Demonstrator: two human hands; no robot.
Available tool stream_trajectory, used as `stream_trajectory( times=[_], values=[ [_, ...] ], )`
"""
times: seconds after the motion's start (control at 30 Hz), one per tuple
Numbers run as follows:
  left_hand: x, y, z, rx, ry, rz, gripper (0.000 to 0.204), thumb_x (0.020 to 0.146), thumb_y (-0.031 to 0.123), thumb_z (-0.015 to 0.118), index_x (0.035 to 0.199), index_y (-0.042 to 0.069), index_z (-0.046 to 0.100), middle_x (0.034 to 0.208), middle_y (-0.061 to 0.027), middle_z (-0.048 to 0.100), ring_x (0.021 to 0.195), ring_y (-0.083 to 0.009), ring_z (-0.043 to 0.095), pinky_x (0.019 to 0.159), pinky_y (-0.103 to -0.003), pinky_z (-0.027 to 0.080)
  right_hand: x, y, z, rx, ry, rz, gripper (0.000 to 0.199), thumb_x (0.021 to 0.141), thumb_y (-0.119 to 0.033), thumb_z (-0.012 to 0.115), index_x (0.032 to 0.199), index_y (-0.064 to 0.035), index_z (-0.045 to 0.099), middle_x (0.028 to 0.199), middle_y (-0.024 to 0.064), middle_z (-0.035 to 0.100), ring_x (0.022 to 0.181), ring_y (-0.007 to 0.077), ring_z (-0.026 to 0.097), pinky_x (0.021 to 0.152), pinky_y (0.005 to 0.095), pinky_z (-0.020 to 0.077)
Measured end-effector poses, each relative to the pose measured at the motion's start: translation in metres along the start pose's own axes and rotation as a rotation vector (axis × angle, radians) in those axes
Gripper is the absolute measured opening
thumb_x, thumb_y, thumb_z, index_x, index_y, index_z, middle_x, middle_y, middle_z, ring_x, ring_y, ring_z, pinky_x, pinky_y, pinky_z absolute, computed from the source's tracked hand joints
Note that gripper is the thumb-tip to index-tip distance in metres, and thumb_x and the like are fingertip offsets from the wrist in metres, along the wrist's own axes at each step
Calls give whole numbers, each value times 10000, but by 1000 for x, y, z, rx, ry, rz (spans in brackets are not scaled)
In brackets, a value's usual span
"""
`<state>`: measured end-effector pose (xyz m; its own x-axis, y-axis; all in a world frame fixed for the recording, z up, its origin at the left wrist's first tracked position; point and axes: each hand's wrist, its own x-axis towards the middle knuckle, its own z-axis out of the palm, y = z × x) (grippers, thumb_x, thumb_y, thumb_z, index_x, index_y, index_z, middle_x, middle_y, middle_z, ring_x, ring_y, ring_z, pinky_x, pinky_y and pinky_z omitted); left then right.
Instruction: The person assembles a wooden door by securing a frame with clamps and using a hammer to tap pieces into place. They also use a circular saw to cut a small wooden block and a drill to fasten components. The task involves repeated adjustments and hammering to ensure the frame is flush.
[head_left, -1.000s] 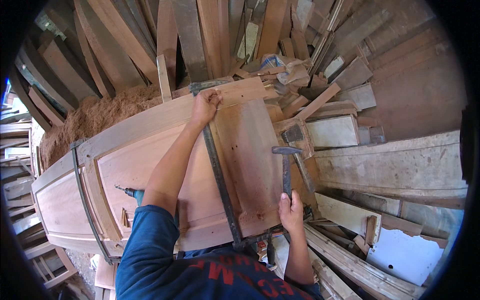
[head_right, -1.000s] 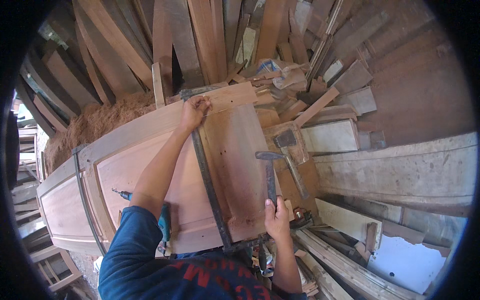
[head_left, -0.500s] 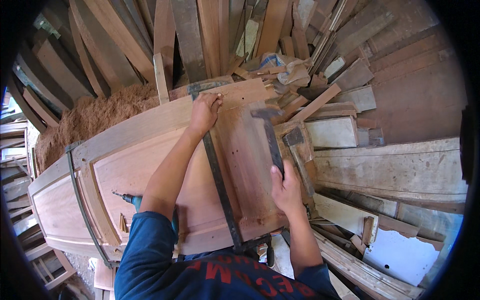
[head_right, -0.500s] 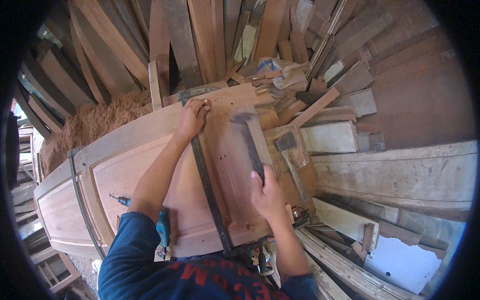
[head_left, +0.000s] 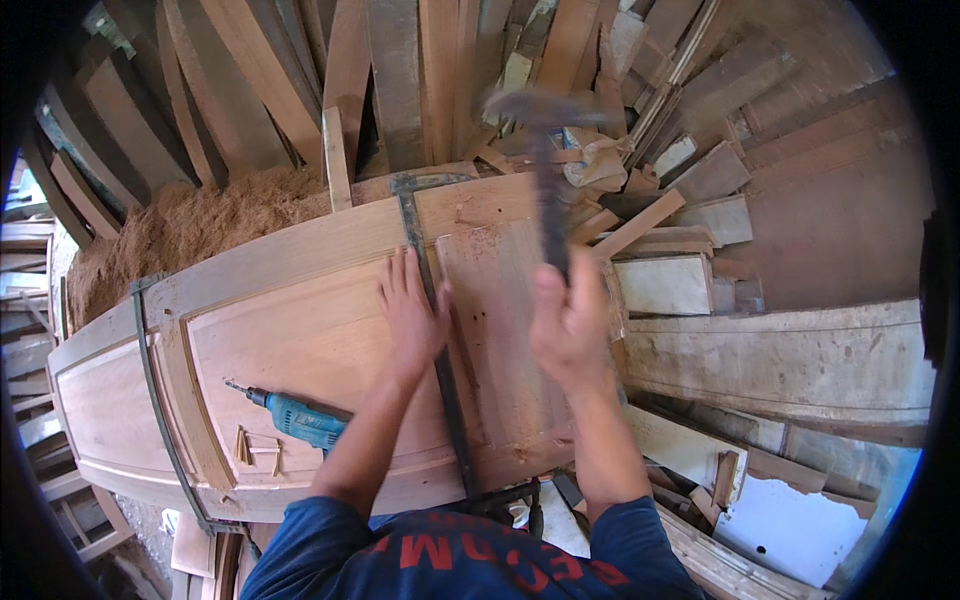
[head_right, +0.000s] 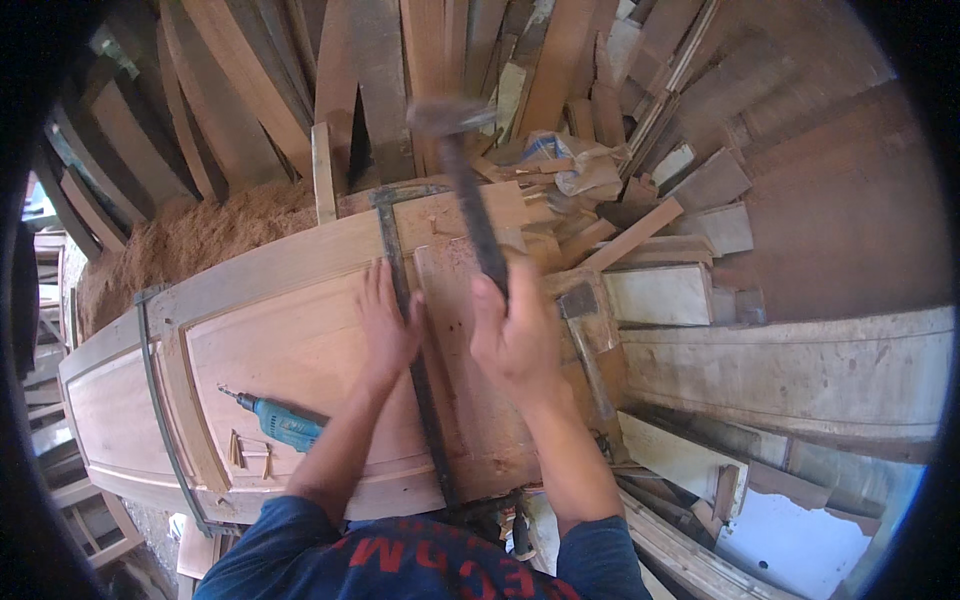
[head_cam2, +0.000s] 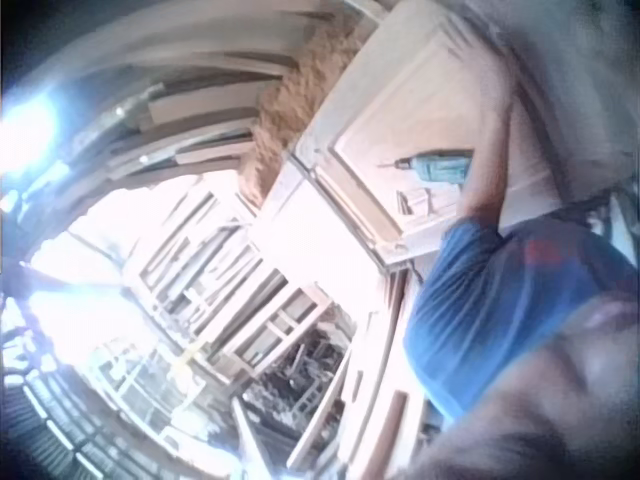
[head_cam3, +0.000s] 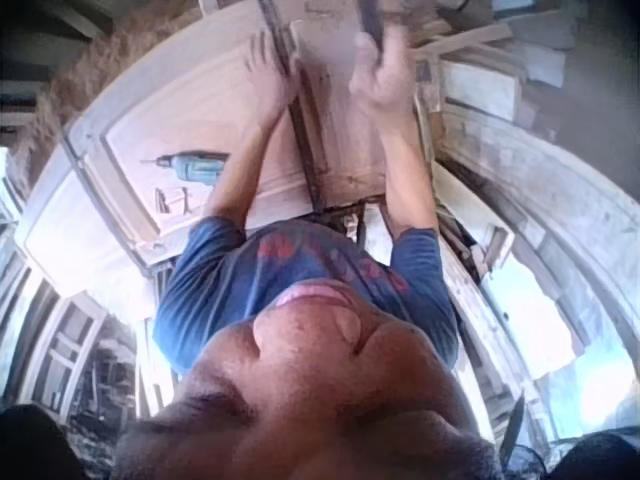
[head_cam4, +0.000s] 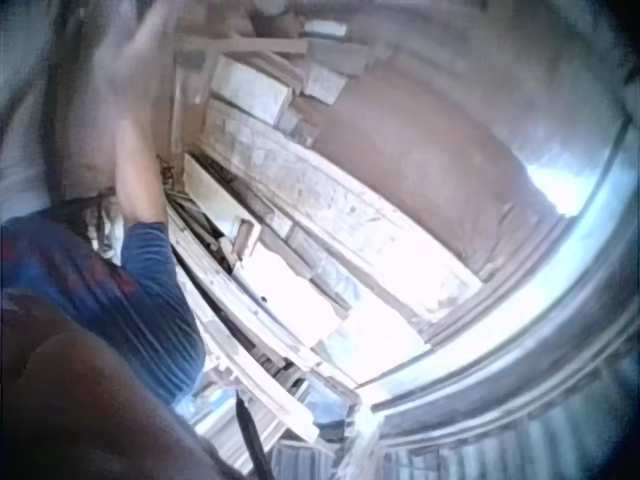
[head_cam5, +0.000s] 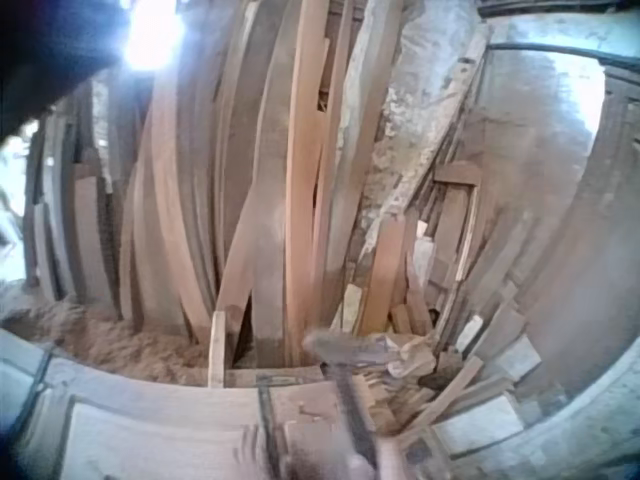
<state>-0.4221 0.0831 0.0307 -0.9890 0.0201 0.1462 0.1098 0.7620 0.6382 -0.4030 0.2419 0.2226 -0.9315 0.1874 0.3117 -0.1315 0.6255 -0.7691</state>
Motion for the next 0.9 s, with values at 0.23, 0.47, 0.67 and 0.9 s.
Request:
stream_trajectory(
  times=[0.23, 0.47, 0.67, 0.9],
  values=[
    [-55, -2, 4, 37, -101, -8, 644, 958, 250, 540, 1513, -5, 335, 1587, -196, 332, 1497, -417, 221, 1202, -604, 99, -64, 126, 49, -415, -236, 122, 310, 1047, -309, 452, 1005, -7, 505, 732, 113, 518, 535, 356, 460, 574, 362, 448],
    [-50, -12, -1, 57, -54, -51, 632, 940, 214, 547, 1504, -4, 360, 1556, -175, 395, 1487, -401, 249, 1204, -598, 109, -9, -12, 10, -7, 157, -68, 395, 1017, -402, 523, 1007, -7, 503, 773, 299, 635, 779, 544, 612, 672, 542, 496],
    [-42, 0, 6, 40, -37, 12, 639, 931, 210, 553, 1504, -3, 364, 1553, -174, 400, 1488, -397, 248, 1205, -594, 109, -57, 138, 79, -562, -218, 232, 472, 1022, -484, 502, 1006, -12, 490, 655, 153, 555, 613, 286, 599, 572, 416, 483],
    [-48, -10, -3, 61, -54, -41, 645, 926, 212, 556, 1505, -4, 367, 1567, -165, 386, 1495, -382, 243, 1210, -587, 104, -26, 2, 24, 165, 101, 19, 384, 1035, -410, 471, 1044, -27, 499, 817, 298, 650, 782, 502, 639, 686, 582, 479]
  ],
)
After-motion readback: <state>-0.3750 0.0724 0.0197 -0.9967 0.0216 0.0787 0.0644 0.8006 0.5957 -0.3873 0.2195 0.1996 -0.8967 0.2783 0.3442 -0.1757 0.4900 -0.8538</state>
